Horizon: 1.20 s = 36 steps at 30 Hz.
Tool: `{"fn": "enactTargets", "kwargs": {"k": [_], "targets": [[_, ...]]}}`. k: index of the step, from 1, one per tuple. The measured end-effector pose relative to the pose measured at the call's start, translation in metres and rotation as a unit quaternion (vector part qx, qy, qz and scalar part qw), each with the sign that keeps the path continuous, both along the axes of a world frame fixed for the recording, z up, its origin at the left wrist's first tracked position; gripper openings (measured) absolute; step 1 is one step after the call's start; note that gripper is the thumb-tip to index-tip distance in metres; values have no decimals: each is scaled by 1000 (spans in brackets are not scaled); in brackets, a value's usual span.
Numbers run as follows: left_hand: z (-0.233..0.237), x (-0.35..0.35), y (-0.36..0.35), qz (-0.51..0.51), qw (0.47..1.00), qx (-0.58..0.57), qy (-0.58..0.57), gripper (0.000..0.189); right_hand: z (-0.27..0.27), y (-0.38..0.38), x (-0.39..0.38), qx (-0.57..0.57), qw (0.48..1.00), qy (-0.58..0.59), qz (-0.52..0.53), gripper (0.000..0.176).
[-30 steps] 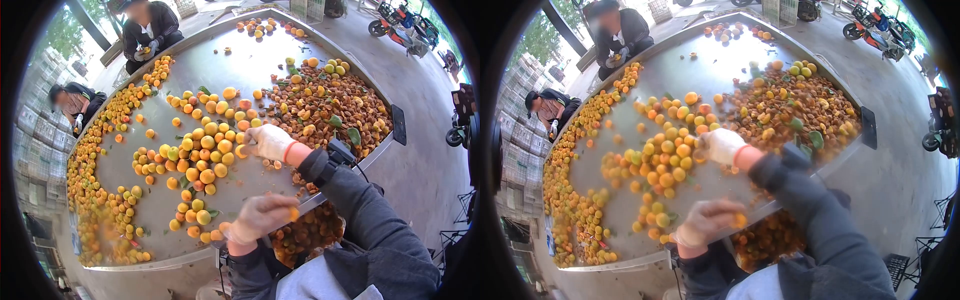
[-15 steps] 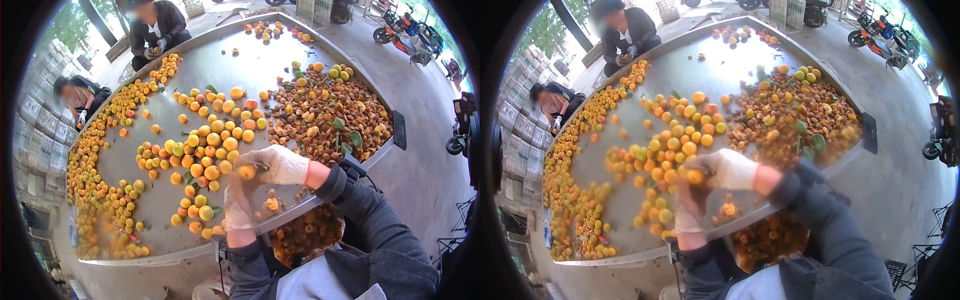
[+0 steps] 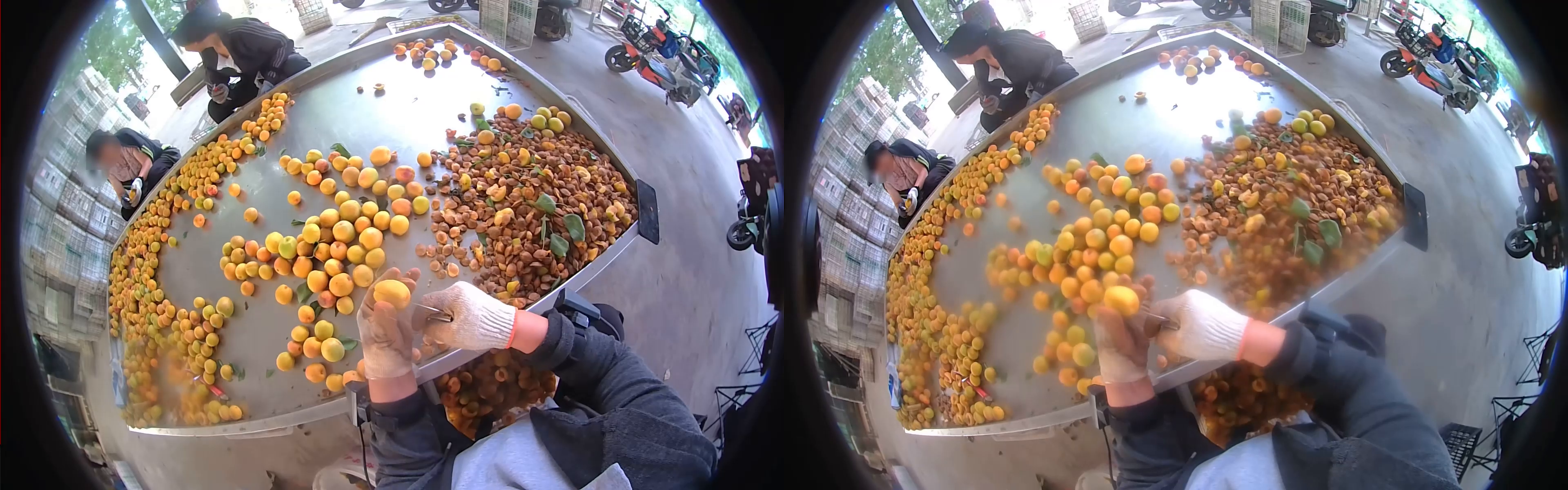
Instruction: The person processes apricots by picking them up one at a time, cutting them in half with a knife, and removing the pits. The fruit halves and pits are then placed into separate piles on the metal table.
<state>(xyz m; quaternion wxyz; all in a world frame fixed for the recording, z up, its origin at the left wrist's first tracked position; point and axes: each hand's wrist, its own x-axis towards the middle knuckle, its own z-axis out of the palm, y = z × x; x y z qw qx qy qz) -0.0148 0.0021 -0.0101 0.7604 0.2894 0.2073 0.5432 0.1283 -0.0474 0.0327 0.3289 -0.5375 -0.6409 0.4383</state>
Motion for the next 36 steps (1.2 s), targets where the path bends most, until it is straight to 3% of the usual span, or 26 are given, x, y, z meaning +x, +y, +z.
{"fn": "enactTargets", "kwargs": {"k": [4,6,9,11,12,14,17,21,23,24,26,27,28,29,31,33,34,35,36], "targets": [[6,-2,1,10,1000,18,20,49,-10,3,-3,-15,999,-21,-27,18],[23,1,-4,23,974,-1,225,40,-15,5,-3,-7,998,-28,-49,18],[21,3,-6,2,980,-13,198,44,-13,12,-1,-24,996,-66,-50,17],[23,3,-7,-3,978,-8,208,45,-6,18,4,-170,982,68,39,16],[25,3,-7,-6,976,-1,220,46,-9,18,3,-170,982,68,37,16],[32,0,-10,-38,979,-6,202,46,-13,20,2,-276,937,206,62,18],[33,-2,-9,-95,982,7,164,48,10,13,10,-312,916,240,80,20],[23,1,-6,-135,988,26,71,54,-17,6,19,-239,924,286,86,19],[11,-2,3,-96,995,12,29,56,-11,1,39,-98,993,-17,67,19],[7,-3,6,-54,998,-6,-14,59,-2,-5,50,-123,991,-27,50,18],[7,1,5,-22,1000,-19,3,56,0,-17,54,-38,985,118,-117,13],[5,9,0,-19,985,55,162,55,14,-17,50,-56,973,146,-169,19],[5,14,-1,-11,938,131,320,53,21,-14,46,-47,974,152,-161,19],[-10,18,4,52,832,332,442,55,27,-8,39,-9,985,67,-161,25],[0,23,0,80,804,350,474,55,31,6,32,48,986,-84,-138,40],[7,24,-5,103,781,359,501,55,23,14,32,24,990,-69,-121,41],[8,24,-9,89,814,328,471,55,20,15,32,-15,991,-61,-116,42],[9,24,-11,72,846,295,438,55,18,14,31,14,992,-20,-125,31],[4,23,-8,73,845,294,439,55,18,16,31,13,992,-19,-123,31]]}}
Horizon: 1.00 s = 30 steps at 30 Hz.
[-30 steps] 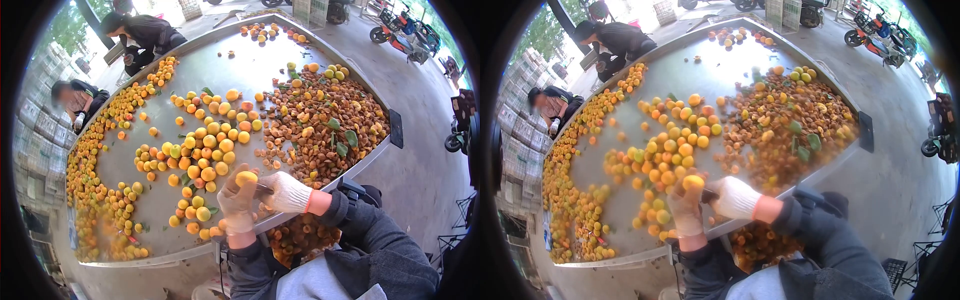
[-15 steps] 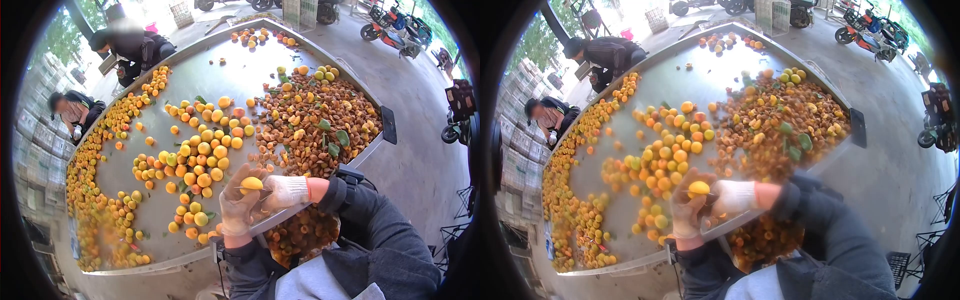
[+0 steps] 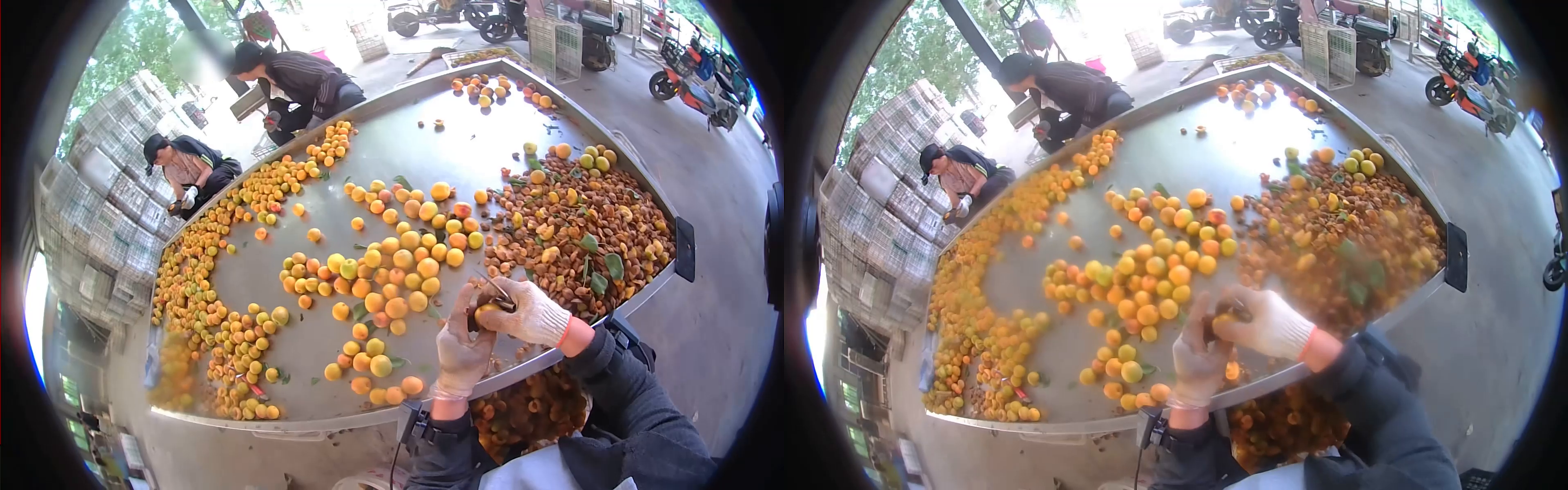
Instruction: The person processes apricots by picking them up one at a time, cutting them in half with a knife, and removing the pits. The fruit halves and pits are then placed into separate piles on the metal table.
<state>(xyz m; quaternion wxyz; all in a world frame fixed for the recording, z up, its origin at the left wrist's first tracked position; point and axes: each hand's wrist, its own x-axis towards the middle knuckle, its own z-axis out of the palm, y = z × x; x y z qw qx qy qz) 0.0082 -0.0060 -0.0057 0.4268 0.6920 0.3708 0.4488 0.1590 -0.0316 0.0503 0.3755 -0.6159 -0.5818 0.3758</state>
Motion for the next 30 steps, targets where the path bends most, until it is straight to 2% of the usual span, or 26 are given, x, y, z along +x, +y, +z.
{"fn": "enactTargets", "kwargs": {"k": [2,3,4,6,7,8,9,10,12,13,14,15,16,17,19,22,24,26,27,30], "targets": [[-5,3,0,8,983,-157,-99,55,-2,-3,2,-71,987,143,1,32],[-7,-2,2,-20,880,-332,-340,53,-7,-3,9,-111,964,242,-7,29],[-2,-5,4,-32,873,-352,-336,53,0,-6,12,-159,942,290,-54,27],[4,-7,12,-21,838,-396,-375,50,13,-18,18,-163,920,355,-32,17],[5,-6,12,-26,835,-403,-375,50,8,-27,24,-165,920,353,-41,17],[5,-7,11,-33,821,-406,-401,51,-1,-40,31,-131,953,264,66,17],[5,-8,11,-36,806,-408,-427,52,-10,-45,35,-95,965,170,176,17],[2,-9,12,-33,805,-409,-429,52,-19,-42,35,-98,964,169,178,17],[-4,-9,11,-54,823,-398,-402,55,-37,-41,37,28,995,92,0,16],[-3,-6,9,-57,822,-401,-400,55,5,-37,30,-42,980,169,-100,15],[-2,-2,7,-57,835,-390,-385,56,17,-27,22,-42,979,169,-104,15],[-1,1,4,-56,847,-379,-369,56,25,-18,14,39,930,323,-172,15],[0,3,2,-56,846,-381,-368,56,28,-10,6,119,846,465,-232,15],[2,5,0,-46,854,-376,-357,55,28,-3,-2,118,846,465,-233,15],[5,6,-2,-35,862,-370,-346,55,27,6,-17,239,823,468,-217,17],[4,7,-2,-14,867,-367,-338,53,26,12,-30,251,816,471,-223,17],[0,6,-1,-20,888,-338,-312,51,21,13,-35,239,808,491,-222,16],[6,9,-3,2,900,-324,-290,49,15,16,-40,265,826,431,-248,16],[9,11,-3,25,913,-308,-268,47,2,21,-40,337,834,376,-224,15],[2,13,-1,55,887,-340,-309,44,-2,28,-51,313,820,425,-222,14]]}}
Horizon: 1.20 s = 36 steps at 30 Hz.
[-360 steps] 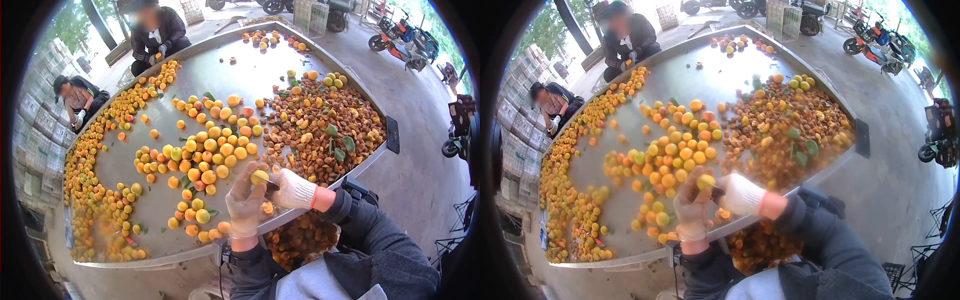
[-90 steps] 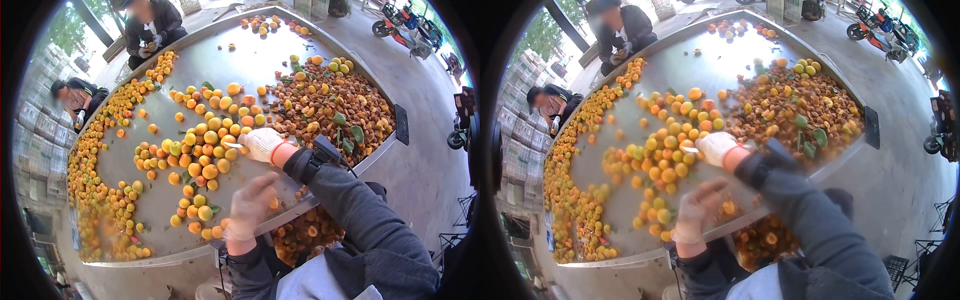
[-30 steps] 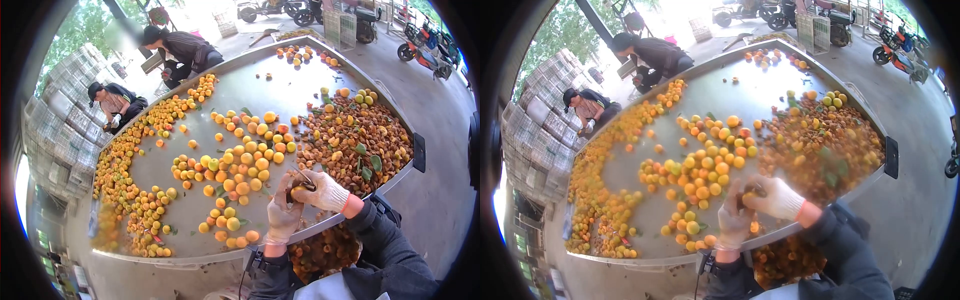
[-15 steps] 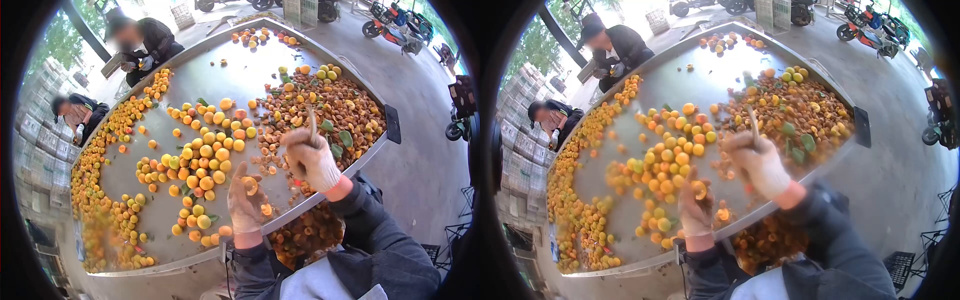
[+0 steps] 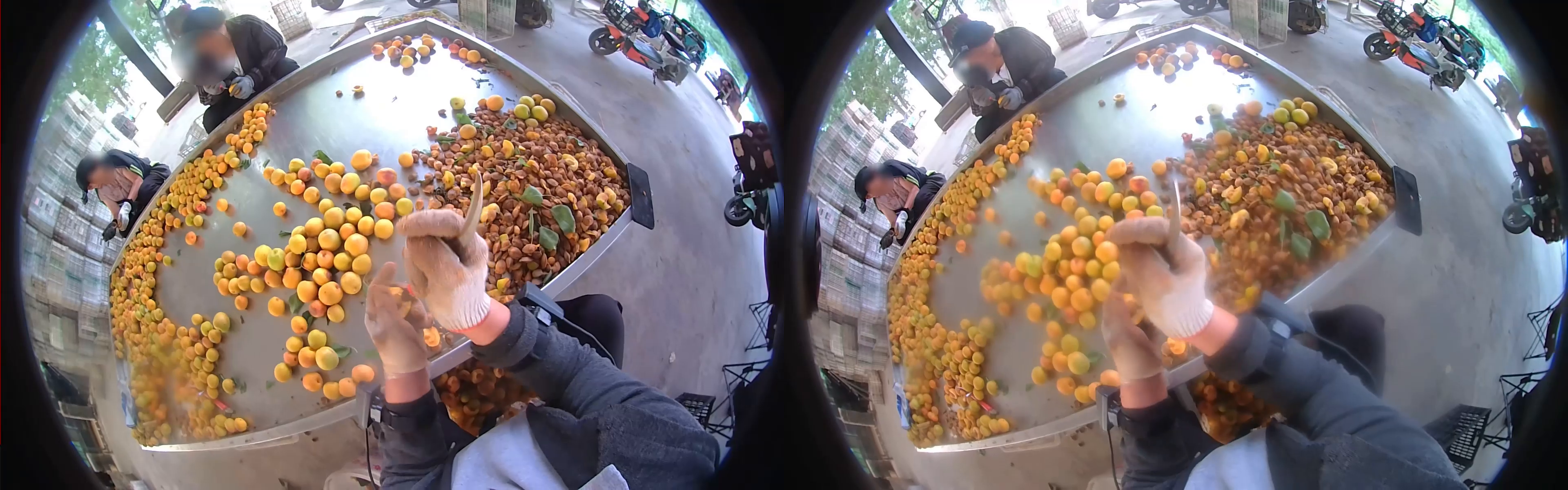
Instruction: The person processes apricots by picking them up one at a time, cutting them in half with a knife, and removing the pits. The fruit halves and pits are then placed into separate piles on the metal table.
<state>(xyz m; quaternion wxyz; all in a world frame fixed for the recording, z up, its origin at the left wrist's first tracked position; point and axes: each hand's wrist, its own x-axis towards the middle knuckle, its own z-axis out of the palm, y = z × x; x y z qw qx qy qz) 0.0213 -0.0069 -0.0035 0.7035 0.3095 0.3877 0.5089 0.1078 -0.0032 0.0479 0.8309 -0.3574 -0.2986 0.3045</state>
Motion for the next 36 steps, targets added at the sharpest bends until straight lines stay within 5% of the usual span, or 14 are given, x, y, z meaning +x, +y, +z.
{"fn": "enactTargets", "kwargs": {"k": [2,7,9,10,12,15,16,17,18,20,28,30,33,36], "targets": [[5,-1,-1,5,1000,-22,6,43,6,7,0,-68,974,208,49,13],[-30,-20,13,-39,992,-117,-36,42,-27,27,14,-53,910,390,127,11],[-63,-33,27,-253,860,-116,-427,41,-44,35,21,-72,902,412,110,11],[-55,-30,28,-255,860,-111,-429,41,-46,41,25,-88,893,432,94,11],[-34,-23,23,39,992,-92,-79,41,-47,40,37,-88,942,319,47,19],[-27,-31,29,68,985,-95,-129,43,-38,21,36,-205,976,63,35,26],[-22,-30,30,68,985,-93,-131,43,-41,17,30,-147,974,-151,86,28],[-18,-29,29,68,984,-95,-134,44,-44,13,27,-84,921,-356,132,30],[-16,-28,29,68,983,-98,-137,45,-45,10,27,-84,921,-357,131,30],[-34,-31,28,49,988,-80,-120,43,-26,1,24,-231,660,-686,200,25],[-17,-46,11,32,999,-30,-17,34,-27,10,57,-415,701,-566,122,43],[0,-52,1,-263,928,263,10,34,-36,24,62,-382,727,-561,105,43],[39,-60,-14,-456,884,84,55,35,-40,42,52,-358,727,-562,163,40],[16,-64,-9,-277,960,39,1,31,-64,64,15,-315,657,-652,210,37]]}}
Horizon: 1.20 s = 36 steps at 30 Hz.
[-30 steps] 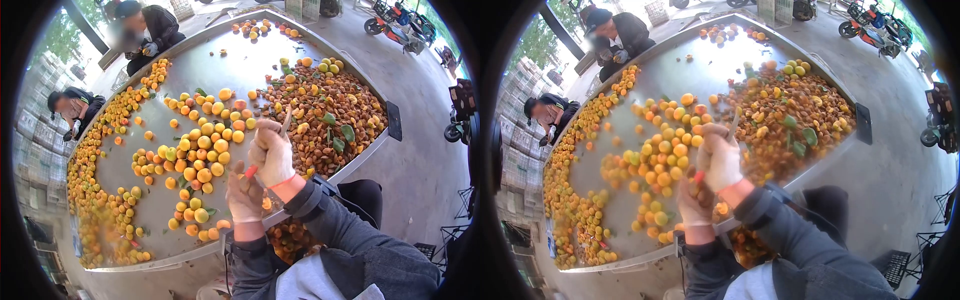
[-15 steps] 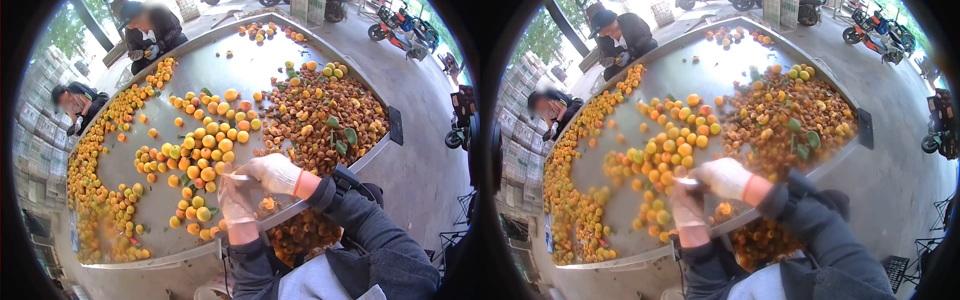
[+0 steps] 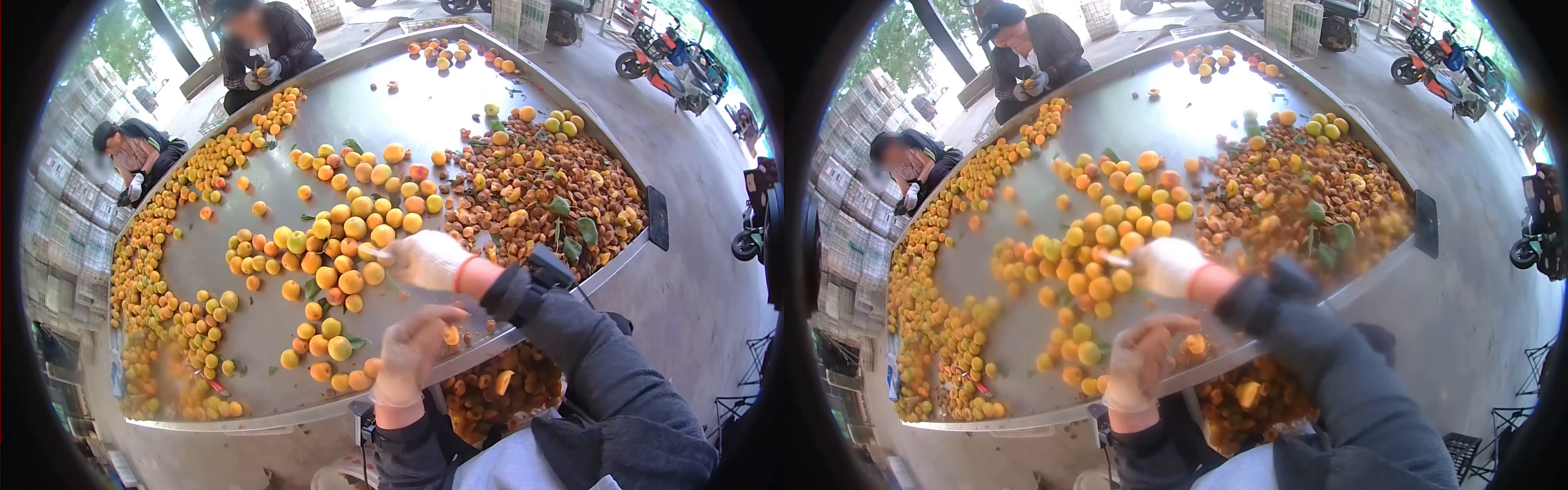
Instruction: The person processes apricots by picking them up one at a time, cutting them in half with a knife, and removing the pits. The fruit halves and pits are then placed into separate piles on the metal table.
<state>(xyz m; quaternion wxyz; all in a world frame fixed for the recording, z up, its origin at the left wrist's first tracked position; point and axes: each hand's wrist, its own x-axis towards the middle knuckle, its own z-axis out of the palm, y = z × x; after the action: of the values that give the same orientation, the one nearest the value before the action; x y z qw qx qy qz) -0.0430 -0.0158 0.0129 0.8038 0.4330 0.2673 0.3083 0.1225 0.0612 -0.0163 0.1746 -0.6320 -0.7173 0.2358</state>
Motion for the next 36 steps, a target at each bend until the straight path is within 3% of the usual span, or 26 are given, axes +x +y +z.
{"fn": "enactTargets", "kwargs": {"k": [1,2,3,4,6,8,11,12,14,16,18,19,20,24,26,36], "targets": [[-7,0,2,2,1000,1,2,31,-4,7,-16,-9,1000,-5,13,36],[-15,1,3,168,985,-12,38,30,-7,13,-31,-18,999,-10,27,35],[-23,1,5,329,941,-25,72,29,-10,17,-44,-21,999,-28,10,21],[-30,-5,10,330,941,-25,74,29,-8,20,-51,-22,999,-26,11,21],[-44,-23,26,391,891,-158,-171,31,-3,22,-58,-48,996,-68,23,19],[-56,-32,29,418,879,-164,-161,36,8,11,-47,-58,997,-46,16,25],[-35,-13,33,443,874,-197,2,44,17,-11,-28,-108,940,321,-32,44],[-34,-9,33,442,875,-197,-3,44,23,-19,-22,-105,942,317,-32,44],[-35,-2,34,311,934,-175,-6,42,53,-37,-15,-43,993,80,71,45],[-37,-2,31,272,953,-128,-35,42,66,-49,-11,-46,993,47,94,47],[-38,-3,26,237,966,-82,-64,41,84,-66,-6,-27,959,280,-8,41],[-38,-3,25,216,955,-114,-167,41,78,-69,2,-40,936,347,-51,33],[-36,-4,25,194,933,-145,-267,41,70,-72,8,-39,936,346,-49,33],[-21,3,19,208,928,-120,-284,42,61,-101,-4,-77,924,355,-119,18],[-25,4,19,192,921,-129,-313,45,57,-107,-8,-73,937,338,-48,17],[-17,14,10,214,949,-22,-231,48,63,-111,-22,-141,927,336,-92,22]]}}
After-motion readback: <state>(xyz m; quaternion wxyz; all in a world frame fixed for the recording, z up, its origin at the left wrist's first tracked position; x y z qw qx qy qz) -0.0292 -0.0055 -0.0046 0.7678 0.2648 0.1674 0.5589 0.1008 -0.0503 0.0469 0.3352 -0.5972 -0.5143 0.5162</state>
